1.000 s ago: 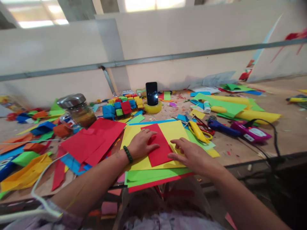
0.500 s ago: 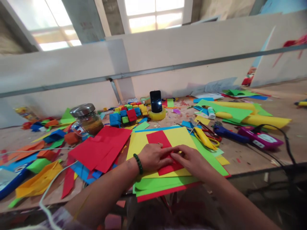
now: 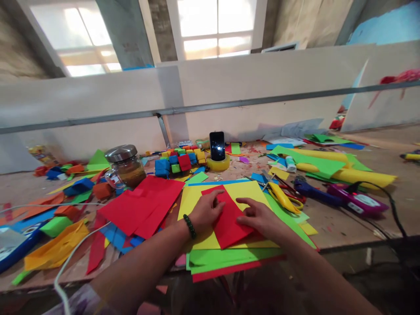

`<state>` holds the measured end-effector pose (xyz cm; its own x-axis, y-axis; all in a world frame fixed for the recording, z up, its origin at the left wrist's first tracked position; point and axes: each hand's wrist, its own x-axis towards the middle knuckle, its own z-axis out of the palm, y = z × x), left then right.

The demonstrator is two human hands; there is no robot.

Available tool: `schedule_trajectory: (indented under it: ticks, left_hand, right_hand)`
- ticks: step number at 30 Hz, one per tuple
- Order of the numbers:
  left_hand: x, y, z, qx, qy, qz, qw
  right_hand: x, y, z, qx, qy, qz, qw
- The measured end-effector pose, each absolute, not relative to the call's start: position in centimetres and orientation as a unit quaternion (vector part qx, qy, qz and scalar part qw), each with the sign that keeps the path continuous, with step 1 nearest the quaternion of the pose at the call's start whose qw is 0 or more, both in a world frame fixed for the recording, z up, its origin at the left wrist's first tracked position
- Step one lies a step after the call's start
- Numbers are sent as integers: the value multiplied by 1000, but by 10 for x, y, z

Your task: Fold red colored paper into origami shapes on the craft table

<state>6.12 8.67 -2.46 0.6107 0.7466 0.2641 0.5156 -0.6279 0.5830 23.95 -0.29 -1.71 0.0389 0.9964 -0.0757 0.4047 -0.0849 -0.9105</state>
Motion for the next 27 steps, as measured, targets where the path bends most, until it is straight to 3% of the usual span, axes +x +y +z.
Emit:
schedule_trajectory:
  ticks: [3,7,12,15,19,24,27]
  left_hand:
    - [57,97,-23,849,374,300,223]
    - [47,112,-21,812,356,422,189]
    - [30,94,3,833,308,458,-21]
    - [24,68,19,923,179,321,-113]
    - [18,49,16,965,174,183,-67]
    - [-3,48,-6,966,175,182,62]
    - [-17,49,-14,947,194,210,144]
  right_hand:
    - [240,-5,-11,-628,-608,317,368]
    - [242,-13,10,-649,-657,100,369]
    - [226,-32,26,-599,-720,-126,328]
    - [205,-44,18,-544,-779,-120,287]
    - [201,-53,4,-499,-818,-31,284]
    - [249,-50,6,-521,-830,112,164]
    - [275,-46,5,-533,-817,152,159]
